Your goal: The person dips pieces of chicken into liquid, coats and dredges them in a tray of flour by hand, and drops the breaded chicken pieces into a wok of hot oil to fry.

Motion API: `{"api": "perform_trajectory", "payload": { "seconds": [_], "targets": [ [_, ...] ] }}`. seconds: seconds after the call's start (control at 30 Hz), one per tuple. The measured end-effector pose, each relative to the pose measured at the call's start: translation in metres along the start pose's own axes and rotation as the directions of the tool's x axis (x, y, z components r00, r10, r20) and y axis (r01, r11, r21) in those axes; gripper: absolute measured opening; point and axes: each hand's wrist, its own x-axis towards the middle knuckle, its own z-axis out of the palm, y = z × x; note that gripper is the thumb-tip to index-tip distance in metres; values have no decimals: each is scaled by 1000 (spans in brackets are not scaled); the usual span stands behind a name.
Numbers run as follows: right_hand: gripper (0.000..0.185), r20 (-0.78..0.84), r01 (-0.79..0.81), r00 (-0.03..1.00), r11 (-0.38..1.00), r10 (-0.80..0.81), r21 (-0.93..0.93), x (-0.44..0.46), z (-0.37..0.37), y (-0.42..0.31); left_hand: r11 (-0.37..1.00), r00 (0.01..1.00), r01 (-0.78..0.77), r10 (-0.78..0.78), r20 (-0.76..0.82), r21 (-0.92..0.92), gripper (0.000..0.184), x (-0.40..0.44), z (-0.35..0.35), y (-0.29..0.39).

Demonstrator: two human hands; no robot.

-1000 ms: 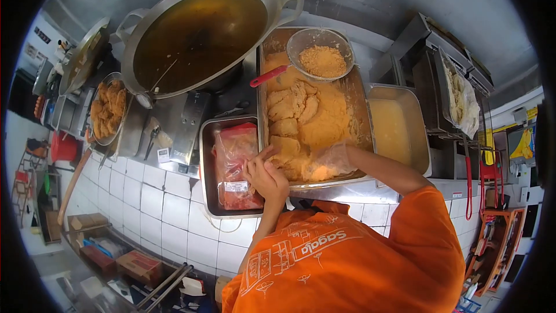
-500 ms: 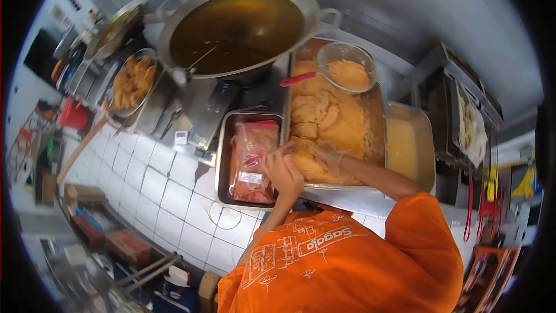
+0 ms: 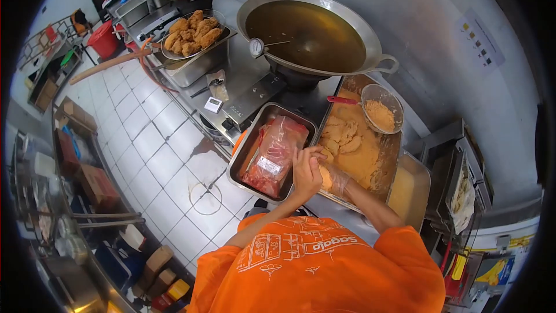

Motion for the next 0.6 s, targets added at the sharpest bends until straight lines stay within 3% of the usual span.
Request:
{"api": "perform_trajectory", "payload": {
  "seconds": [0.07,0.13,0.17,0.23,0.27,0.3,0.4,0.6],
  "targets": [
    [35,-251,-101,966,983,61,-151,-28,34,-27,1000,1000,-2,1,14,11,36,3,-5,4],
    [38,-575,-288,811,928,106,-236,-60,87,-67,1000,999,7,-8,31,12,33,4,-6,6],
    [43,-540,-361,840,803,60,-473,-54,47,-71,1000,999,13,-14,45,14,31,3,-8,6],
    [53,-426,-392,904,324,-38,-861,-34,-51,-71,1000,999,16,-16,37,14,31,3,-7,2],
    [58,-415,-409,908,87,-64,-908,-25,-87,-71,1000,999,18,-18,31,13,31,3,-5,0],
    [68,-548,-548,836,29,-18,-836,-35,-64,-92,1000,999,26,-26,31,5,31,3,-5,0],
    [58,-605,-592,793,-327,-70,-737,-59,48,-111,999,998,38,-38,42,-12,31,3,-6,1],
    [54,-543,-557,830,-160,-126,-815,-86,-24,-87,998,996,46,-43,75,-38,31,4,-7,-1]
  ]
}}
